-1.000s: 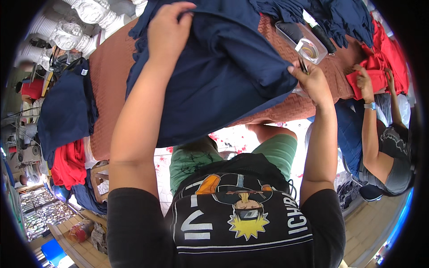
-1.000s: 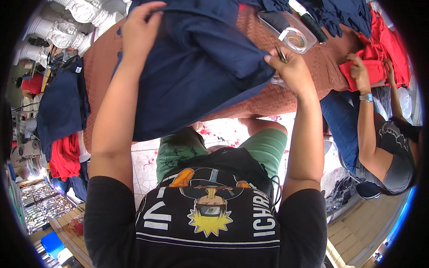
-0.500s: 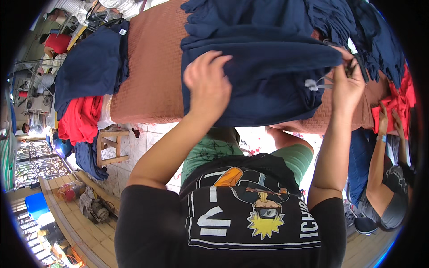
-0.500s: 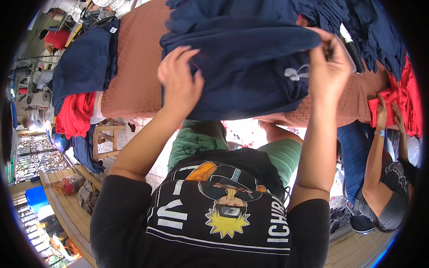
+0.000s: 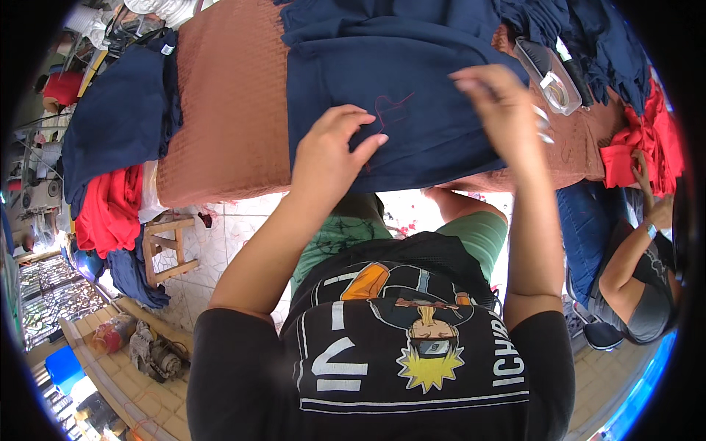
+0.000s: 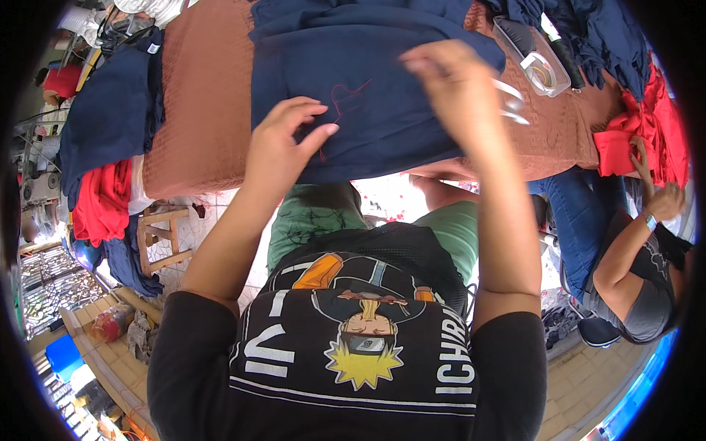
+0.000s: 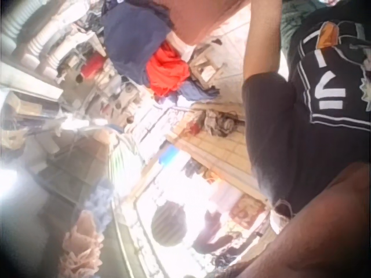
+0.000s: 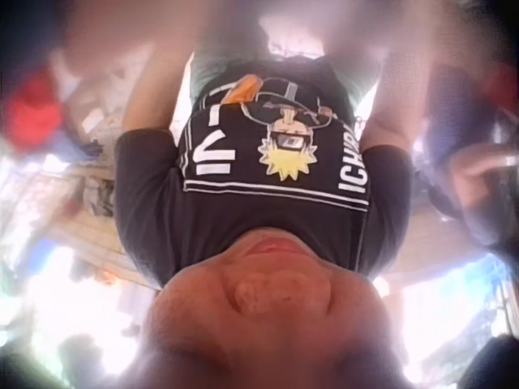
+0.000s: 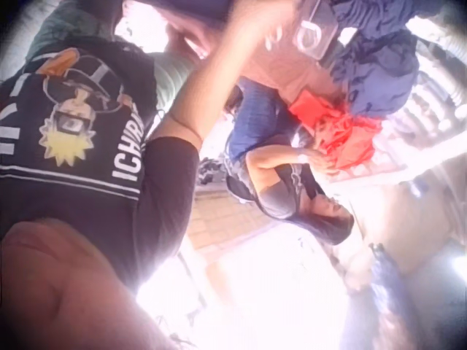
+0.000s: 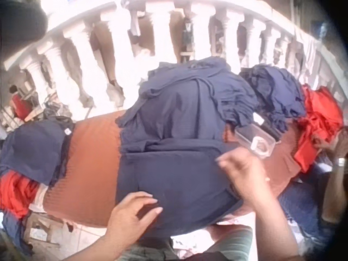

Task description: The person trims loose red threads from navy blue t-shirts using snips, handling the shirts one at a time and placing them into a stack.

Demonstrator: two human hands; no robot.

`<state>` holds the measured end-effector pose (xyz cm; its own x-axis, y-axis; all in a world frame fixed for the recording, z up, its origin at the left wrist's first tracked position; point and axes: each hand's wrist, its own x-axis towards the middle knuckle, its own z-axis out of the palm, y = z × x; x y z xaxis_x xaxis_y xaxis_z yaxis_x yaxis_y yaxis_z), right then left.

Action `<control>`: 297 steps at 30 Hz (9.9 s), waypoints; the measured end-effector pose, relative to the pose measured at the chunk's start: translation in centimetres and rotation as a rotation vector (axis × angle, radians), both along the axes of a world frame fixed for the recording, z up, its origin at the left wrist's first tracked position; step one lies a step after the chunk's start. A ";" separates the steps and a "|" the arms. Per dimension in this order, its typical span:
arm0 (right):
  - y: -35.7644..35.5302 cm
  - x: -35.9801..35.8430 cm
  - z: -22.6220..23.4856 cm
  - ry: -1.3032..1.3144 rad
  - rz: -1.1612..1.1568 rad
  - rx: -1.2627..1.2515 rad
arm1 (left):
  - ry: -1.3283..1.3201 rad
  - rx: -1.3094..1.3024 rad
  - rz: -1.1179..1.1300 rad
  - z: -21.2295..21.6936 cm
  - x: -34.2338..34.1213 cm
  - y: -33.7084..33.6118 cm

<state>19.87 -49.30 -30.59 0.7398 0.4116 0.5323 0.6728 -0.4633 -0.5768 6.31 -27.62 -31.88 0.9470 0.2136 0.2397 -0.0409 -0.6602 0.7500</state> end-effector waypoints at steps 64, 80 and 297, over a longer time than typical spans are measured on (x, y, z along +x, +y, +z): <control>4.9 -5.8 -2.5 0.129 0.274 -0.103 | 0.324 -0.546 -0.172 -0.9 1.8 4.1; 0.6 -5.2 1.1 0.086 0.086 0.104 | 0.233 0.133 -0.356 3.9 -3.4 2.3; -6.9 -1.5 7.5 0.106 -0.098 0.304 | -0.370 -0.529 0.483 3.8 0.3 20.9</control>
<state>18.41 -56.24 -23.12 0.8260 0.1695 0.5376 0.5621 -0.3190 -0.7631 6.62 -6.69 -28.10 0.6001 0.7521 0.2725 -0.1490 -0.2297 0.9618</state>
